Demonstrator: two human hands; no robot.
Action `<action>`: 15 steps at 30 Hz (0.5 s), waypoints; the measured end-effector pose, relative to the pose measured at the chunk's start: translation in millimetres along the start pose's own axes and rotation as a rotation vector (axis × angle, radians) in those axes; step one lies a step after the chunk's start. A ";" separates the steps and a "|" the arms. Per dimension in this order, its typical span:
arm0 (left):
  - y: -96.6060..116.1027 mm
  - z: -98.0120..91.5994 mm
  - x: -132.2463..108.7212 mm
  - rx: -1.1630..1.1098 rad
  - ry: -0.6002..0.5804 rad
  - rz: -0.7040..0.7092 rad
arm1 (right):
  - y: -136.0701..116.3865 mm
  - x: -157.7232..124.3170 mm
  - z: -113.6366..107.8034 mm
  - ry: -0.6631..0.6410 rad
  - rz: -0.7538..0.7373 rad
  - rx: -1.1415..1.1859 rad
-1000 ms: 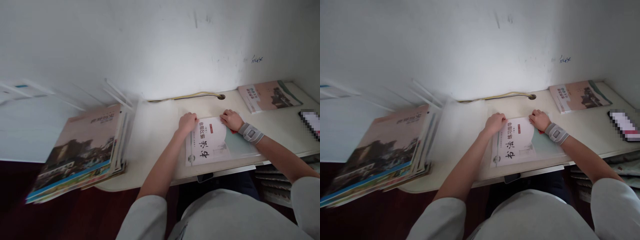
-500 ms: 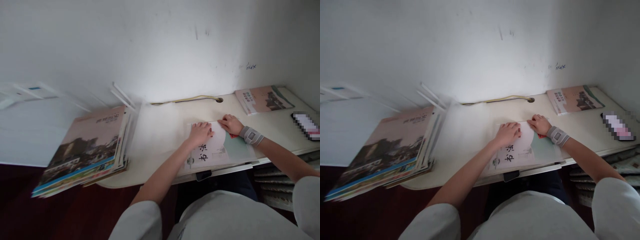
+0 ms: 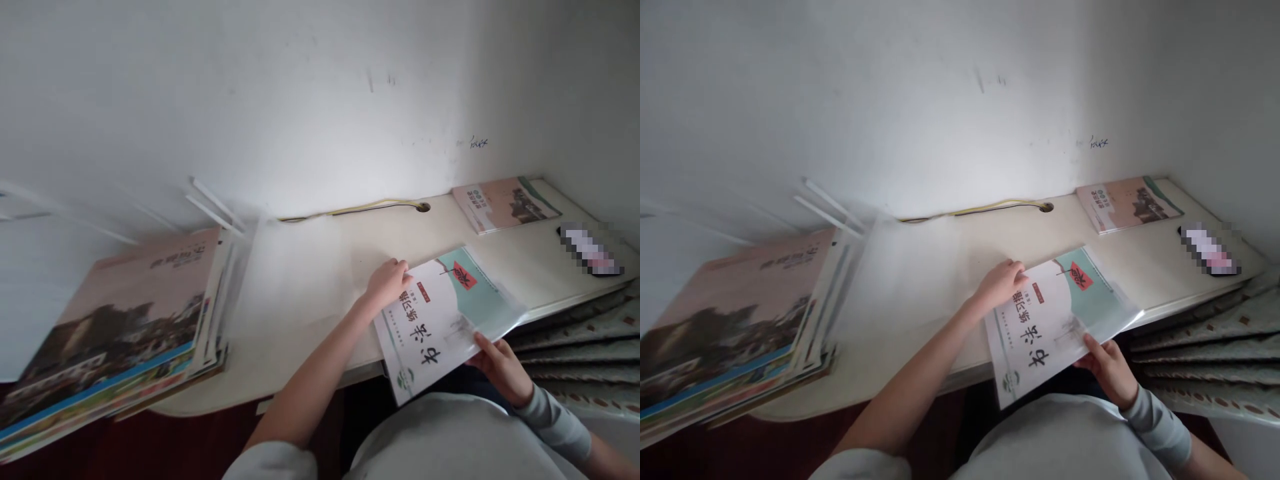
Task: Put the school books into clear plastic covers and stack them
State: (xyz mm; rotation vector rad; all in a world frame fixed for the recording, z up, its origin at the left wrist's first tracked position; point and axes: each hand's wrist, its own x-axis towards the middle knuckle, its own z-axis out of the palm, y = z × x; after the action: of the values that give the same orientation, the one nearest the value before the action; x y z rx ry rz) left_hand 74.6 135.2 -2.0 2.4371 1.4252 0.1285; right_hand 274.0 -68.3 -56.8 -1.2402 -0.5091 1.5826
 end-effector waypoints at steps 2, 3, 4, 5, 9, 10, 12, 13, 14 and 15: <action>2.4 0.1 -2.2 -0.075 -0.027 0.007 | -6.1 1.5 -3.6 0.010 -0.121 0.093; 3.5 -0.1 -2.1 -0.113 -0.033 0.019 | -10.9 2.7 -6.0 -0.009 -0.154 0.120; 4.9 -0.6 -1.3 -0.157 -0.038 0.031 | -16.2 4.2 -8.8 -0.027 -0.176 0.141; 6.8 -1.5 0.1 -0.210 -0.045 0.042 | -22.0 6.2 -11.6 -0.043 -0.196 0.156; 22.1 -8.6 5.9 -0.531 -0.154 0.087 | -49.4 19.2 -18.6 -0.109 -0.302 0.186; 27.9 -11.2 6.2 -0.623 -0.203 0.092 | -57.7 23.3 -19.1 -0.130 -0.338 0.180; 40.2 -16.5 5.9 -0.808 -0.343 0.094 | -76.4 31.9 -20.4 -0.167 -0.402 0.163; 46.0 -19.1 6.2 -0.896 -0.429 0.093 | -87.0 36.1 -22.1 -0.181 -0.428 0.155; 51.2 -21.5 7.9 -0.976 -0.513 0.097 | -98.3 40.3 -25.0 -0.189 -0.450 0.149; 55.6 -23.6 11.9 -1.040 -0.571 0.104 | -110.2 44.5 -29.1 -0.189 -0.469 0.146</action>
State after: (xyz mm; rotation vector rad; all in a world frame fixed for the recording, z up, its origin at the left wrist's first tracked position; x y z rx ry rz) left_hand 121.4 125.5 36.7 1.4926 0.6879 0.1344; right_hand 351.8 7.3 -0.1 -0.7909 -0.7319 1.3111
